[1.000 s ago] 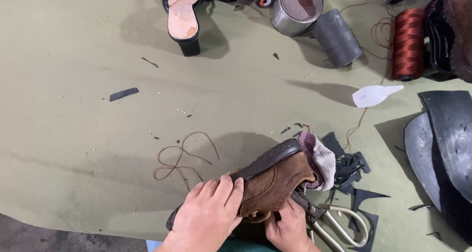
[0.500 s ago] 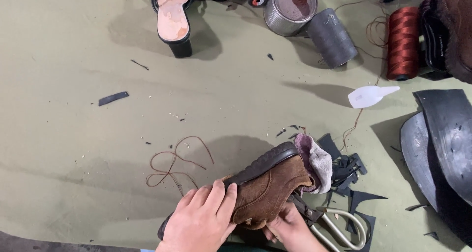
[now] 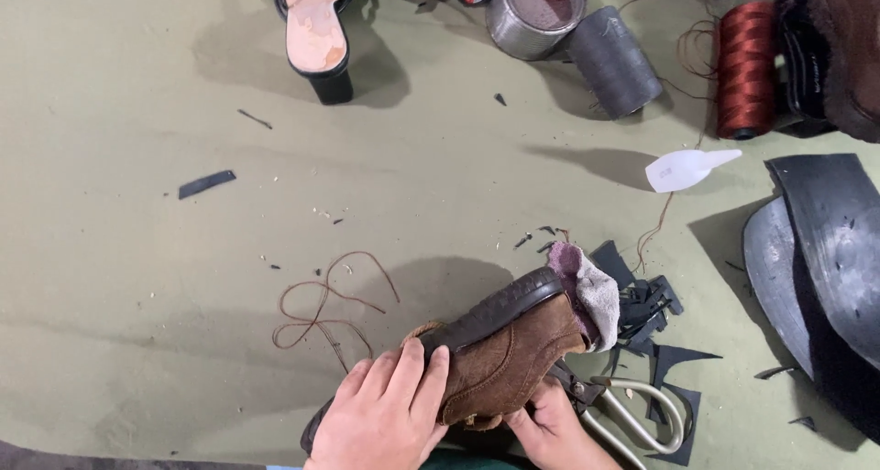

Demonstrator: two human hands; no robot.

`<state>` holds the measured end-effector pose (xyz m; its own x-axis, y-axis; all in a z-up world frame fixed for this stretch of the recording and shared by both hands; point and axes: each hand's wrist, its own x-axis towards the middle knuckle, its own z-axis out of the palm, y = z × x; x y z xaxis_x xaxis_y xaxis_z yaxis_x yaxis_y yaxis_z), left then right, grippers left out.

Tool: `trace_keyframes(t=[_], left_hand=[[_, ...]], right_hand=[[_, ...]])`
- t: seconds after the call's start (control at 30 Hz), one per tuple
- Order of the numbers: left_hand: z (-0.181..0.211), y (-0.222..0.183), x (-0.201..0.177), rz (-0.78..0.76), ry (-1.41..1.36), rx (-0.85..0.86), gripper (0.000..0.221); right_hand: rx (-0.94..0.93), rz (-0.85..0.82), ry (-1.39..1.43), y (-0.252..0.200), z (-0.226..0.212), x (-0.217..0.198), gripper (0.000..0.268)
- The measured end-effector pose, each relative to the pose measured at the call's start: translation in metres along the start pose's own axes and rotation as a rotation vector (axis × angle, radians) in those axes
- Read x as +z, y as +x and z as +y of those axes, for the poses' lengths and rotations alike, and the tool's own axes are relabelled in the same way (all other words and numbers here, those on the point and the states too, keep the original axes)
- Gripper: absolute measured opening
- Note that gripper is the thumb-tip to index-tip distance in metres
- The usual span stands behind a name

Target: The person is sewing the sole of a brown leather boot using a needle and thread, then wipes the shoe with a cloth.

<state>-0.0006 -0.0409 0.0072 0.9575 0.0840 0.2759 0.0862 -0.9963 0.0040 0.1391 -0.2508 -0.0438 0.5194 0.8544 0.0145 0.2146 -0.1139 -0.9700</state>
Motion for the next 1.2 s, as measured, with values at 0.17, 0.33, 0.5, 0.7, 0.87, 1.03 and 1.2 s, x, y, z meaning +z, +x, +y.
trace_keyframes(t=[0.17, 0.33, 0.5, 0.7, 0.87, 1.03, 1.2], left_hand=[[-0.003, 0.002, 0.000, 0.101, 0.015, -0.042, 0.081], [-0.014, 0.001, 0.001, 0.042, -0.037, -0.052, 0.090], [-0.032, 0.007, -0.015, -0.043, -0.273, -0.044, 0.085], [-0.061, 0.006, -0.010, 0.027, -0.390, 0.010, 0.104], [-0.006, 0.006, -0.031, -0.062, -0.197, -0.124, 0.095], [0.023, 0.001, -0.023, 0.237, 0.000, -0.094, 0.074], [0.033, -0.003, -0.031, 0.196, -0.040, -0.090, 0.070]], right_hand=[[0.067, 0.020, -0.017, 0.007, -0.011, 0.000, 0.040], [0.115, 0.016, -0.105, -0.003, 0.002, 0.005, 0.043], [0.259, -0.020, -0.087, 0.000, -0.035, 0.013, 0.035], [0.605, -0.065, 0.225, 0.000, -0.079, 0.020, 0.040], [0.576, 0.012, 0.007, -0.015, -0.085, 0.020, 0.032], [0.412, 0.001, -0.258, -0.038, -0.093, 0.018, 0.046], [0.260, 0.062, -0.444, -0.058, -0.057, 0.022, 0.020]])
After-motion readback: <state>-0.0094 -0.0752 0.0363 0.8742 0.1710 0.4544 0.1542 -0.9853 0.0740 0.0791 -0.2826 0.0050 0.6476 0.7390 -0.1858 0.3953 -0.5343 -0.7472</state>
